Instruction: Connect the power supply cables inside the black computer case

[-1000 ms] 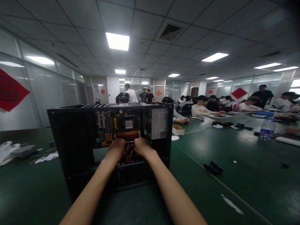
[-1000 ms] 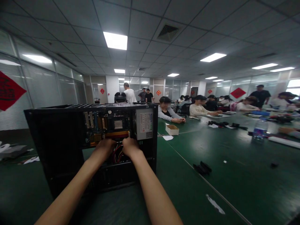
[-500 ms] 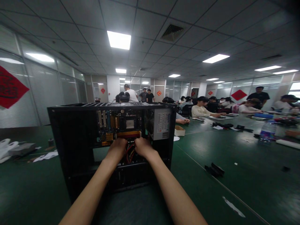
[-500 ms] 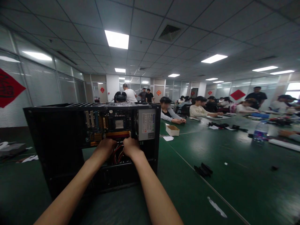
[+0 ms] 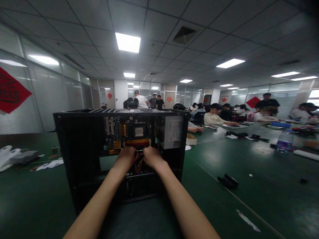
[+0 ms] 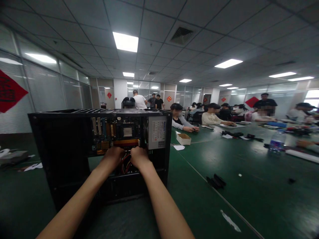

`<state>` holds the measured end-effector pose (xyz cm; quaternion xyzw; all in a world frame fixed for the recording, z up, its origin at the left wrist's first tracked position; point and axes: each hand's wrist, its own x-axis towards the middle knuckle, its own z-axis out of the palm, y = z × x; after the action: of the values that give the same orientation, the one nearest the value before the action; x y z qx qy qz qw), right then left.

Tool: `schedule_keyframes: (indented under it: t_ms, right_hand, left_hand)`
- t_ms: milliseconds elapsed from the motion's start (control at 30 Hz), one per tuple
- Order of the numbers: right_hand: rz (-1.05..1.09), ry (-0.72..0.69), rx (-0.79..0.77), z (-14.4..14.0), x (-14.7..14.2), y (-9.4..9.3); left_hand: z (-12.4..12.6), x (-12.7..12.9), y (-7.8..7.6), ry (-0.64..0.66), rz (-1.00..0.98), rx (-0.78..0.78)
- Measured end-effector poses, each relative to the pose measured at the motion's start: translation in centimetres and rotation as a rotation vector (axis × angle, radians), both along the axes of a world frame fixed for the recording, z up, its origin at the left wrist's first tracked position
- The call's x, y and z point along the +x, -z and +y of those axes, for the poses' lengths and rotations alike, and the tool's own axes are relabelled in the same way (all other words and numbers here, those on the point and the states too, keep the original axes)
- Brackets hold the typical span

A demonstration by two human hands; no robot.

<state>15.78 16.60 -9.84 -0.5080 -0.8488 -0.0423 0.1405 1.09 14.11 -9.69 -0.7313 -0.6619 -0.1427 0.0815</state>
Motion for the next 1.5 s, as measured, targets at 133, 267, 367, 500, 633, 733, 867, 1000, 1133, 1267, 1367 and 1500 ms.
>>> schedule_keyframes:
  t_ms: [133, 267, 367, 500, 633, 733, 867, 1000, 1133, 1267, 1367, 1500]
  right_hand:
    - [-0.004, 0.019, -0.009, 0.01, 0.03, -0.21]
    - [-0.003, 0.036, -0.033, 0.18, 0.02, -0.27]
    - [0.001, 0.035, -0.031, 0.1, 0.02, -0.28]
    - [-0.001, 0.025, -0.023, -0.22, 0.05, -0.32]
    - [-0.003, 0.02, -0.026, -0.36, 0.06, -0.28]
    - [0.007, 0.013, -0.017, -0.17, 0.07, -0.18]
    - [-0.001, 0.039, -0.03, 0.29, 0.08, -0.15]
    - [0.007, 0.046, -0.033, 0.34, 0.07, -0.17]
    - [0.019, 0.031, -0.02, 0.01, 0.05, 0.02]
    - [0.031, 0.024, 0.003, 0.0, 0.07, 0.31]
    - [0.025, 0.031, 0.004, 0.21, 0.11, 0.3]
    - [0.032, 0.048, -0.041, 0.43, 0.17, 0.04]
  left_hand:
    - [-0.17, 0.19, 0.08, 0.002, 0.004, -0.008]
    - [-0.17, 0.31, 0.28, -0.004, 0.027, 0.017]
    - [-0.14, 0.27, 0.34, -0.001, 0.038, 0.024]
    - [-0.29, 0.22, 0.03, 0.001, 0.022, 0.03]
    - [-0.43, 0.23, -0.21, -0.017, -0.004, 0.019]
    - [-0.33, 0.26, -0.05, -0.022, -0.003, 0.031]
    - [0.06, 0.25, 0.35, -0.003, 0.018, 0.005]
    - [0.29, 0.03, 0.54, -0.019, 0.033, 0.005]
    - [0.32, -0.17, 0.35, -0.014, 0.013, 0.006]
    - [0.46, -0.16, 0.28, -0.041, 0.013, -0.009]
    - [0.34, 0.03, 0.35, -0.044, 0.025, -0.005]
    - [-0.11, 0.44, 0.33, -0.032, 0.038, 0.002]
